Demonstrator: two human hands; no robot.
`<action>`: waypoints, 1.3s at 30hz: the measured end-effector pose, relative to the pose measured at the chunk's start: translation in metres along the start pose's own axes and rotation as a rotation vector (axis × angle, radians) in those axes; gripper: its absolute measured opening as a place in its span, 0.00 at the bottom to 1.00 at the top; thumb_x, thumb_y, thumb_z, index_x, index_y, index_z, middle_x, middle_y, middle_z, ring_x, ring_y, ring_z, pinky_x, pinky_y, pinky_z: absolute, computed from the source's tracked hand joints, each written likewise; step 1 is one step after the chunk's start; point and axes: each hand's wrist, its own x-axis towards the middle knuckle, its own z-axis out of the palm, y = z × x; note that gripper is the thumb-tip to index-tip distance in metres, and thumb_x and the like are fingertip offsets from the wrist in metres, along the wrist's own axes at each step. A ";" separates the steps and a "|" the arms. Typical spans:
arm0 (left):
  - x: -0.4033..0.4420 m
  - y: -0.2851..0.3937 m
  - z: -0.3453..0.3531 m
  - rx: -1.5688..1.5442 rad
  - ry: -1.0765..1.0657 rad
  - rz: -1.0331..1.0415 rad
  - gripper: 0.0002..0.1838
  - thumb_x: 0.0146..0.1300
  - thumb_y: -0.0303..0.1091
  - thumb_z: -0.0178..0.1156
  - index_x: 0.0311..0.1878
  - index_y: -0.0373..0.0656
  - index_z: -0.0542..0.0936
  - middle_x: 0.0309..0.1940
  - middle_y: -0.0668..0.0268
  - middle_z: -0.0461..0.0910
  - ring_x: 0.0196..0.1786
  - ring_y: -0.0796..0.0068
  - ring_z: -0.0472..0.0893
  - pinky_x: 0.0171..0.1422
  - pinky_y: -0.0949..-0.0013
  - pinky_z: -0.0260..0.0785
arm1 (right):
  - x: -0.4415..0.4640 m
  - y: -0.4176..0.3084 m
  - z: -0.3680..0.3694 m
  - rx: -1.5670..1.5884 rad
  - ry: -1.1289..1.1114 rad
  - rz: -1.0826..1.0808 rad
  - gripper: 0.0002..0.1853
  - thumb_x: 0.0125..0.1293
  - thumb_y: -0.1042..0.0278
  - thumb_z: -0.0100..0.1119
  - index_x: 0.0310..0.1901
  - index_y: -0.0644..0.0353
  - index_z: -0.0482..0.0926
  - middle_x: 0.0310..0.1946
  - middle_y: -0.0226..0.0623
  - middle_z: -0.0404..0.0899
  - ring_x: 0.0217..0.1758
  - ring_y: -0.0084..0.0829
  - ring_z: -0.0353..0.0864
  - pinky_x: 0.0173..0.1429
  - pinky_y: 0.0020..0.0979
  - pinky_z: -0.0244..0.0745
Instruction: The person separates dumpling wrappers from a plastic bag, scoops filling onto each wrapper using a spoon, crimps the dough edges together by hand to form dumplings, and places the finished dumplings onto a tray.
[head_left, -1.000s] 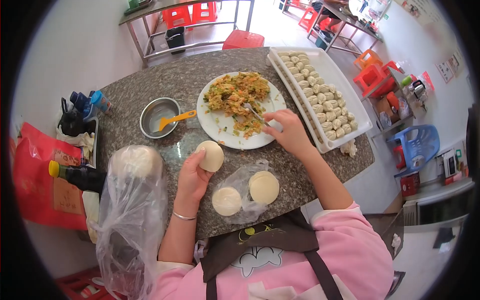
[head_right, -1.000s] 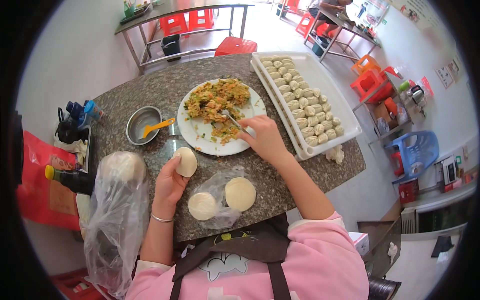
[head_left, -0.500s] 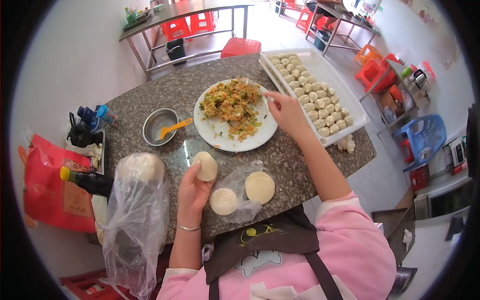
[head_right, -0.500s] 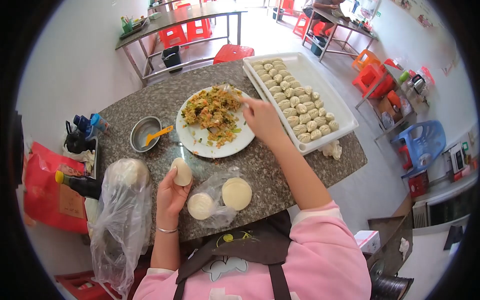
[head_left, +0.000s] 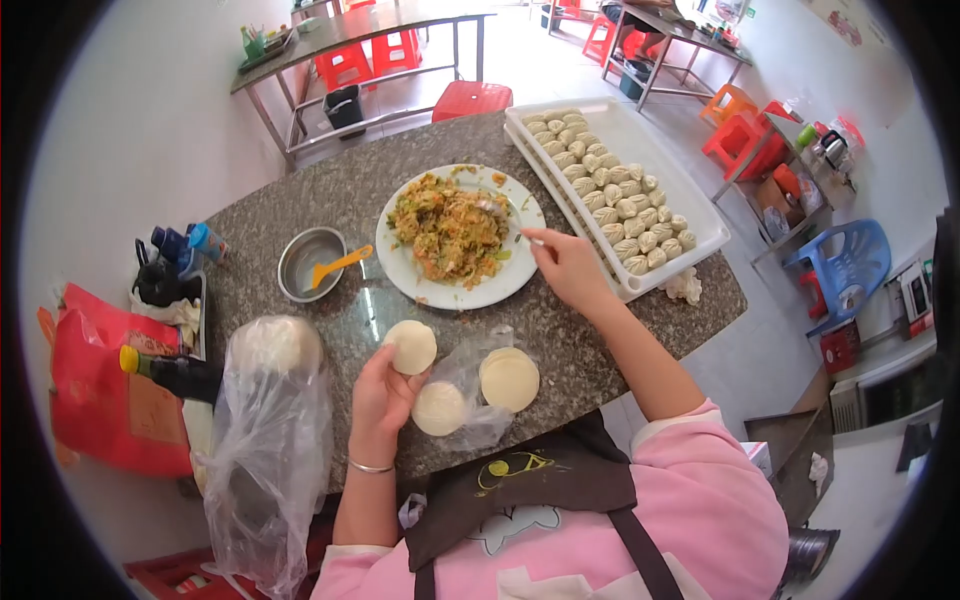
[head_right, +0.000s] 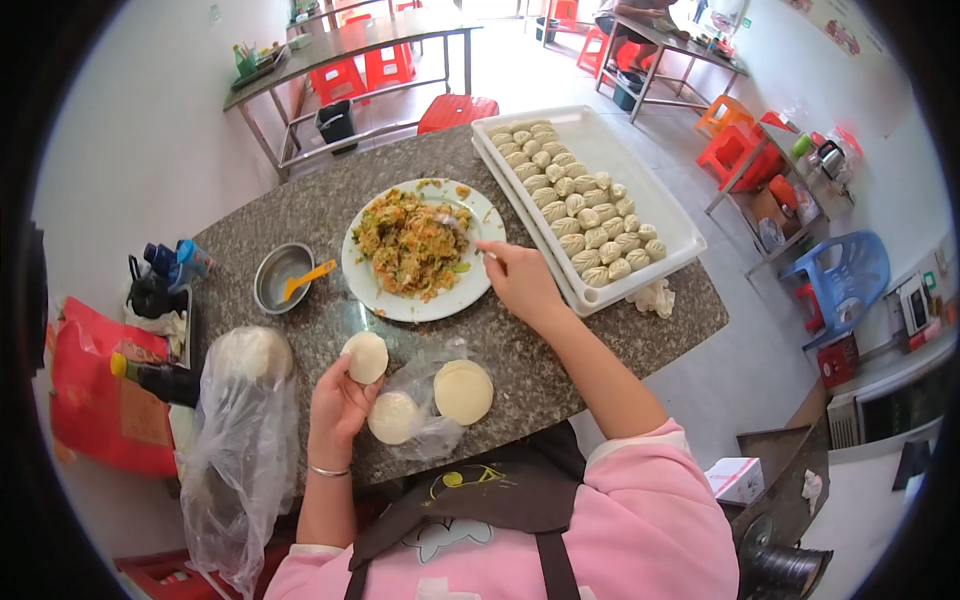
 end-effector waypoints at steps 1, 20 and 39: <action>0.000 0.000 0.000 -0.012 0.014 0.001 0.16 0.69 0.31 0.47 0.56 0.33 0.70 0.53 0.54 0.77 0.55 0.60 0.79 0.57 0.58 0.75 | -0.003 -0.004 -0.003 0.000 -0.019 0.001 0.14 0.63 0.72 0.53 0.49 0.60 0.81 0.19 0.46 0.76 0.19 0.36 0.74 0.28 0.36 0.68; 0.017 -0.011 0.047 -0.098 -0.075 -0.105 0.26 0.72 0.42 0.45 0.64 0.32 0.60 0.62 0.50 0.66 0.67 0.52 0.66 0.73 0.49 0.53 | -0.055 -0.020 0.018 0.189 -0.264 0.129 0.15 0.64 0.75 0.54 0.51 0.62 0.79 0.22 0.39 0.76 0.23 0.24 0.70 0.30 0.27 0.67; 0.021 -0.005 0.045 -0.195 -0.087 0.001 0.25 0.73 0.39 0.44 0.65 0.33 0.57 0.63 0.50 0.64 0.67 0.54 0.65 0.73 0.51 0.57 | -0.048 -0.038 0.025 0.119 -0.290 0.031 0.14 0.62 0.76 0.55 0.50 0.60 0.80 0.31 0.52 0.80 0.33 0.44 0.82 0.38 0.36 0.75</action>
